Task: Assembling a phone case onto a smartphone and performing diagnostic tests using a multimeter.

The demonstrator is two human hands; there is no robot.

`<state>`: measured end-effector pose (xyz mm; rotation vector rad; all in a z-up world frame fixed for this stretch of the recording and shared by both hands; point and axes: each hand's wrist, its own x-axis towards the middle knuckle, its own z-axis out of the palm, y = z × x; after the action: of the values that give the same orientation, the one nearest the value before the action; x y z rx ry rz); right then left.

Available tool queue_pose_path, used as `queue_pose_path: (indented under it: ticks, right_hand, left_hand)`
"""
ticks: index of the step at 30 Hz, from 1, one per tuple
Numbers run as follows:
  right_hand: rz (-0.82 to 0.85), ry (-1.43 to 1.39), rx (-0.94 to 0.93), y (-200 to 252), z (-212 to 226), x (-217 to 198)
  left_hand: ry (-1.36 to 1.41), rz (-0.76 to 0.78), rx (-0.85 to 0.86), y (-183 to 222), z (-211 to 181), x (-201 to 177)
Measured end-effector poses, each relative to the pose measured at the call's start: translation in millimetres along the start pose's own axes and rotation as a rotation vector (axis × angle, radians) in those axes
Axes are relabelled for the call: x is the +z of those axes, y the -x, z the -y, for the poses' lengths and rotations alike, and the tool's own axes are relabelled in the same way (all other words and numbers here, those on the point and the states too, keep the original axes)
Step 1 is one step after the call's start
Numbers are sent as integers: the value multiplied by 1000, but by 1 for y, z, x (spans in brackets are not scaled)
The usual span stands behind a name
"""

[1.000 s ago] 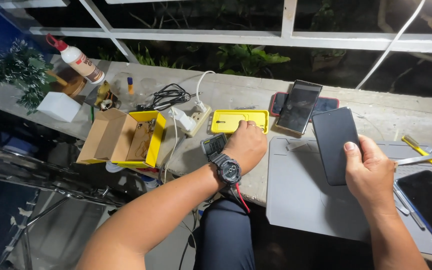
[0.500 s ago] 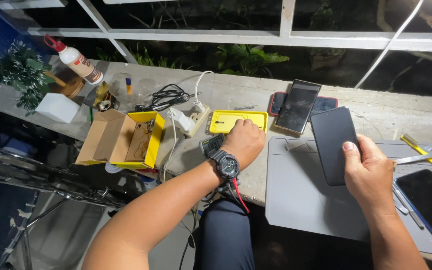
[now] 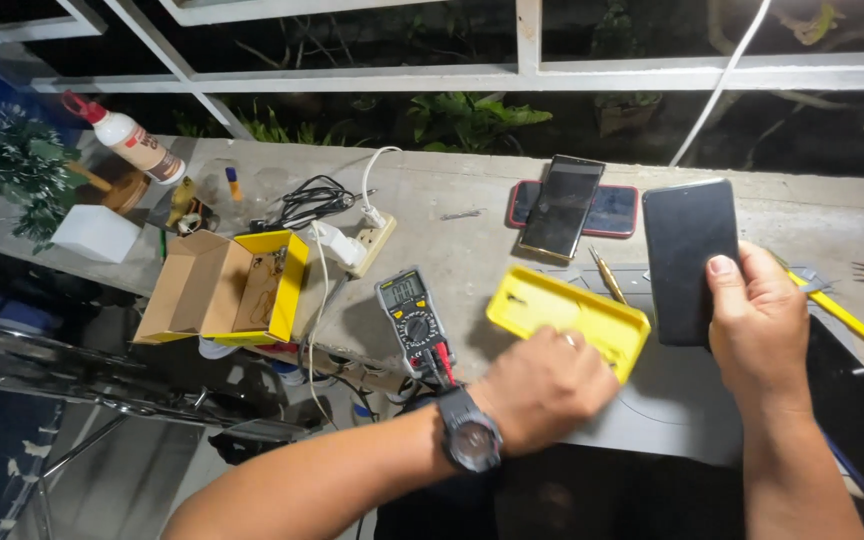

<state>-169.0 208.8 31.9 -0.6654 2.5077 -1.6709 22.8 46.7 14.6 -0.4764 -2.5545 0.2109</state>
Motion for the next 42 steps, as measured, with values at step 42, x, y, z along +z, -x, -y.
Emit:
queue_pose_path:
  ticks: [42]
  right_hand:
    - [1093,-1763,429,-19,-35,-10]
  left_hand:
    - [479,351,-600,-14,17,-2]
